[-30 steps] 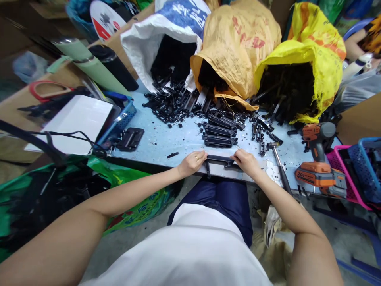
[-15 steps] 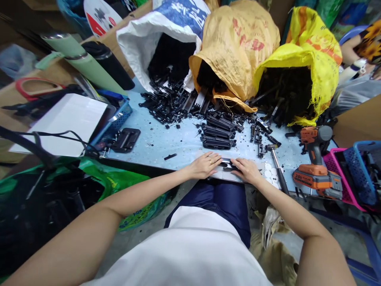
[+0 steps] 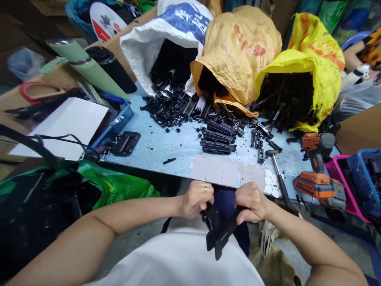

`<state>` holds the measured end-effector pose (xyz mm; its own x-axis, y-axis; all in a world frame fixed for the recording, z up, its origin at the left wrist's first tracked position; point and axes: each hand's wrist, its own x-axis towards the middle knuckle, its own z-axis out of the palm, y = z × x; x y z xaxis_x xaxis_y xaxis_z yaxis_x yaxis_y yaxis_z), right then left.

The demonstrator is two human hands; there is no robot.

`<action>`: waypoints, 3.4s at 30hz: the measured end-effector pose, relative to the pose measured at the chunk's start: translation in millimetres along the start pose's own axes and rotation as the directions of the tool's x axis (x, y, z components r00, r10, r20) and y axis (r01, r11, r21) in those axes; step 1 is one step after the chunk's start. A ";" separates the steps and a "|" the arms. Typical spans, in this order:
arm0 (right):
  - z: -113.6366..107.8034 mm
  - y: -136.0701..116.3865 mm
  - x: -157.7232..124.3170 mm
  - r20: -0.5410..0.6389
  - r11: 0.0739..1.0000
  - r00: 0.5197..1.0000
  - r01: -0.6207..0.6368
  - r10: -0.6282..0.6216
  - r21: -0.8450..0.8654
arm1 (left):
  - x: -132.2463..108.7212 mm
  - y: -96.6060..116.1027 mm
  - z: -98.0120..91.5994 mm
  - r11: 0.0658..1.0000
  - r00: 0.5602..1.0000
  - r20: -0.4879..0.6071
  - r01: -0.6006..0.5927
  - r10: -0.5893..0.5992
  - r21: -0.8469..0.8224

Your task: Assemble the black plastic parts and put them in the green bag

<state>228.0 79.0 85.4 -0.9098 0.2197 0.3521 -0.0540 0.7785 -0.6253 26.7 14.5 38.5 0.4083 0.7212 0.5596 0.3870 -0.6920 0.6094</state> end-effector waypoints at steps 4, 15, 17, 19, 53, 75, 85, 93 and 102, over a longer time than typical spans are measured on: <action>60.1 0.4 11.5 -0.275 0.965 0.958 -0.006 0.081 0.262 | -5.9 29.4 14.6 0.992 0.981 -0.193 -0.027 0.003 -0.122; 29.6 143.8 63.7 -0.509 0.824 0.785 -0.518 0.352 -0.230 | -19.8 -66.2 31.2 0.774 0.991 -0.074 -0.040 0.112 0.632; -12.3 181.5 75.3 -0.533 0.609 0.683 -0.715 0.500 -0.344 | -14.7 -83.3 26.7 0.734 0.999 0.046 -0.019 -0.017 0.679; -43.6 211.5 89.0 -0.555 0.528 0.631 -0.769 0.541 -0.359 | -4.1 -95.1 24.1 0.712 0.987 0.091 0.029 -0.129 0.702; 38.3 91.8 -66.8 -0.414 0.614 0.807 -0.589 0.420 -0.525 | 35.8 -76.2 -110.2 0.549 0.824 -0.226 0.525 -0.520 0.650; 31.4 67.9 -9.1 -0.273 0.834 0.788 -0.517 0.552 0.195 | 13.3 -40.4 34.6 0.842 0.836 -0.119 0.539 -0.535 0.000; 24.3 54.2 -40.4 0.238 0.814 0.838 -0.344 0.491 -0.468 | -20.1 -64.9 14.0 0.764 0.732 -0.258 0.644 -0.630 -0.037; 39.0 63.5 -27.0 -0.505 0.209 0.321 -0.941 0.801 -0.267 | -11.3 -48.2 33.9 0.769 0.744 -0.194 0.622 -0.639 -0.147; 59.4 52.4 -1.2 -0.254 0.511 0.468 -0.583 0.847 0.632 | 11.6 -30.6 46.9 0.802 0.787 -0.185 0.538 -0.589 -0.260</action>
<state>201.9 84.6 10.9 -0.3668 0.9111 -0.1881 0.2429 -0.1014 -0.9647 58.4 42.6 -0.1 -0.0595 0.9808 0.1856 0.3149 -0.1580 0.9359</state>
